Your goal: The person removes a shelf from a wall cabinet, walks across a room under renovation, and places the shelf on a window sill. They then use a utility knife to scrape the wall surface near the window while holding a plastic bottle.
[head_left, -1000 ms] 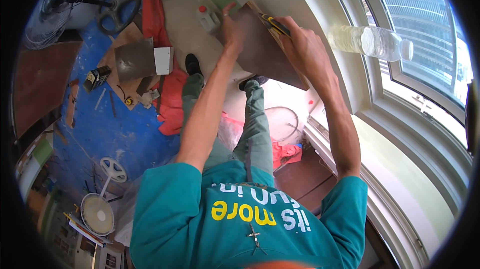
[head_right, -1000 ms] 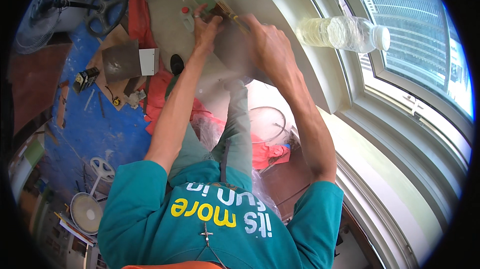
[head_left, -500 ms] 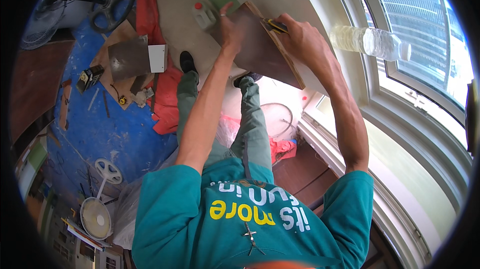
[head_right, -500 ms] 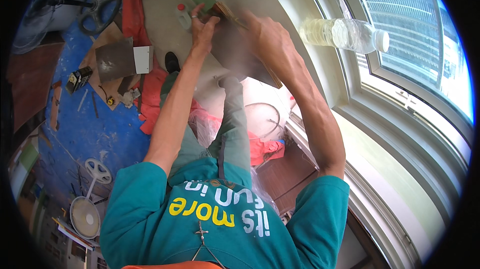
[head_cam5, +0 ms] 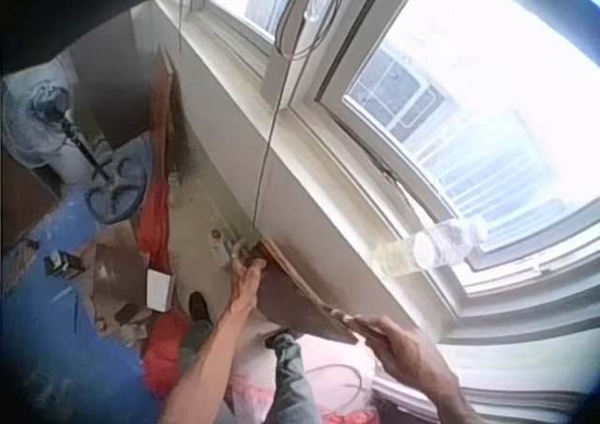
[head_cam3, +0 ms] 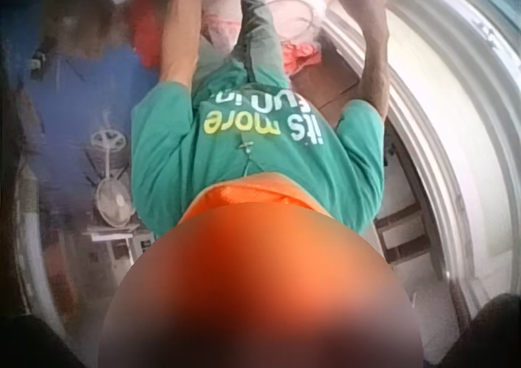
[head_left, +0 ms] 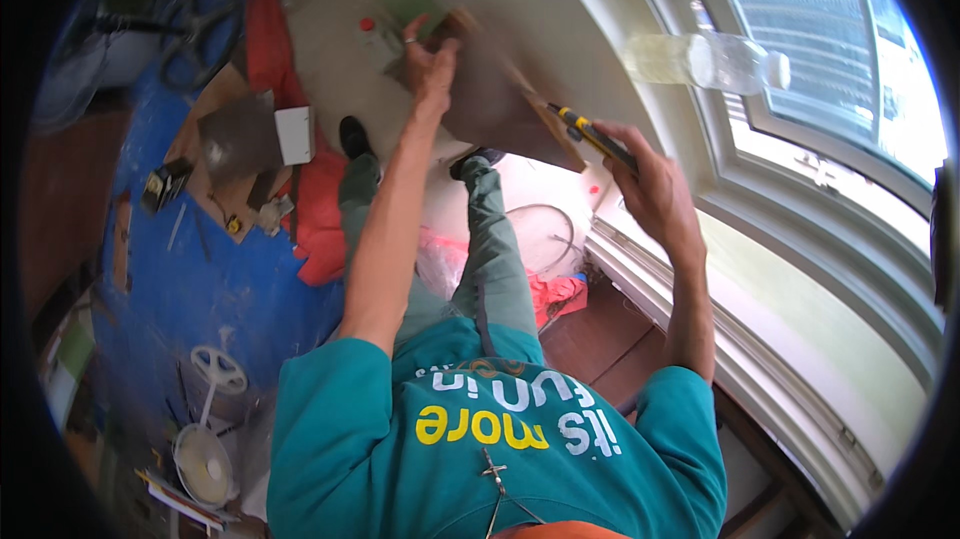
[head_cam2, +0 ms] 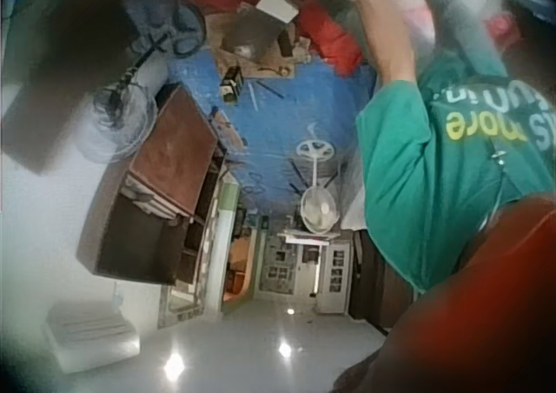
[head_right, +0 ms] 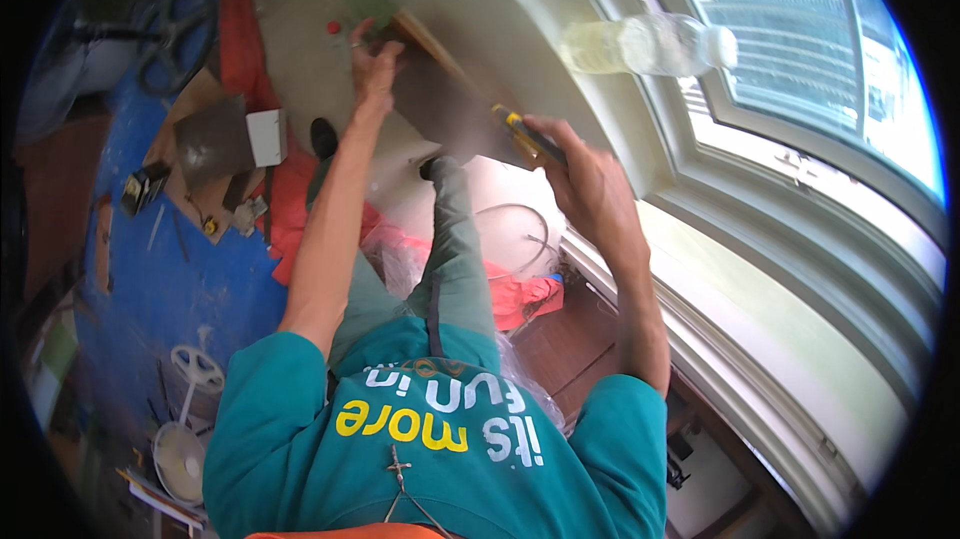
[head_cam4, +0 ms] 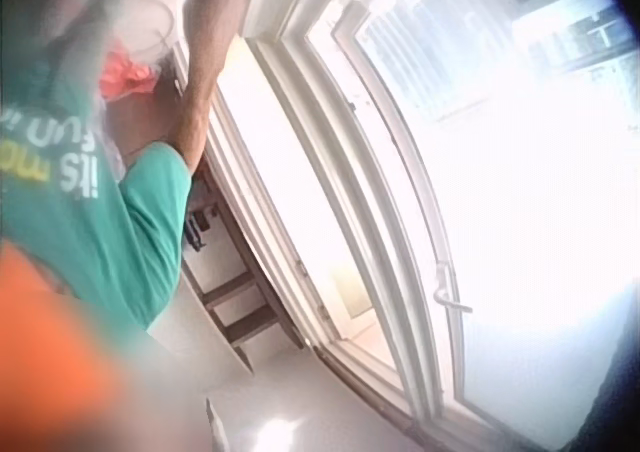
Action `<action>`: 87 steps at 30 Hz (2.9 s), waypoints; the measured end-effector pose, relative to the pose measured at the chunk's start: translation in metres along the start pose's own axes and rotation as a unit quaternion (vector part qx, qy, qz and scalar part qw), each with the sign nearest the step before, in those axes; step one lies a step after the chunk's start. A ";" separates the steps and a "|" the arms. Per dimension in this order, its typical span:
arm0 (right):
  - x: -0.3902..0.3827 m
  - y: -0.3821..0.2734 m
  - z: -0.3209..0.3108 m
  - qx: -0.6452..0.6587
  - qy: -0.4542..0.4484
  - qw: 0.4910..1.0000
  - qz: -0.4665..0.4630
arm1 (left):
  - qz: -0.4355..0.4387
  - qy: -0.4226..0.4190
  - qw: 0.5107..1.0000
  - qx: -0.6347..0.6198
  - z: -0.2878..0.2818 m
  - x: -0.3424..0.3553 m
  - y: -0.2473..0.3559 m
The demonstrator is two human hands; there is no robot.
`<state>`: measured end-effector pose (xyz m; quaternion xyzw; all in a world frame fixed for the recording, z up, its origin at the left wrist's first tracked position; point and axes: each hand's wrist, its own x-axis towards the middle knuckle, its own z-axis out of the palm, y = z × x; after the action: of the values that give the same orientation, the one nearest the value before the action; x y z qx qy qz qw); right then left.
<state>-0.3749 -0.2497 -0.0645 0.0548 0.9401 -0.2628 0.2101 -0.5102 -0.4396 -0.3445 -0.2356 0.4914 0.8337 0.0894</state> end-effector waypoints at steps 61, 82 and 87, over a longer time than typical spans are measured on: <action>0.065 -0.018 0.054 0.111 0.670 0.733 -0.004 | -0.006 -0.016 0.997 0.069 0.016 -0.001 0.017; 0.061 -0.026 0.083 0.199 0.228 0.952 -0.038 | 0.004 -0.038 0.995 0.089 0.003 0.008 0.010; 0.101 0.000 0.091 0.042 0.116 0.992 0.002 | 0.011 -0.041 0.995 0.090 0.000 0.006 0.012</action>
<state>-0.4327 -0.2976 -0.1775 0.0958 0.9462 -0.2931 0.0977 -0.5199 -0.4456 -0.3382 -0.1868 0.5627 0.7961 0.1209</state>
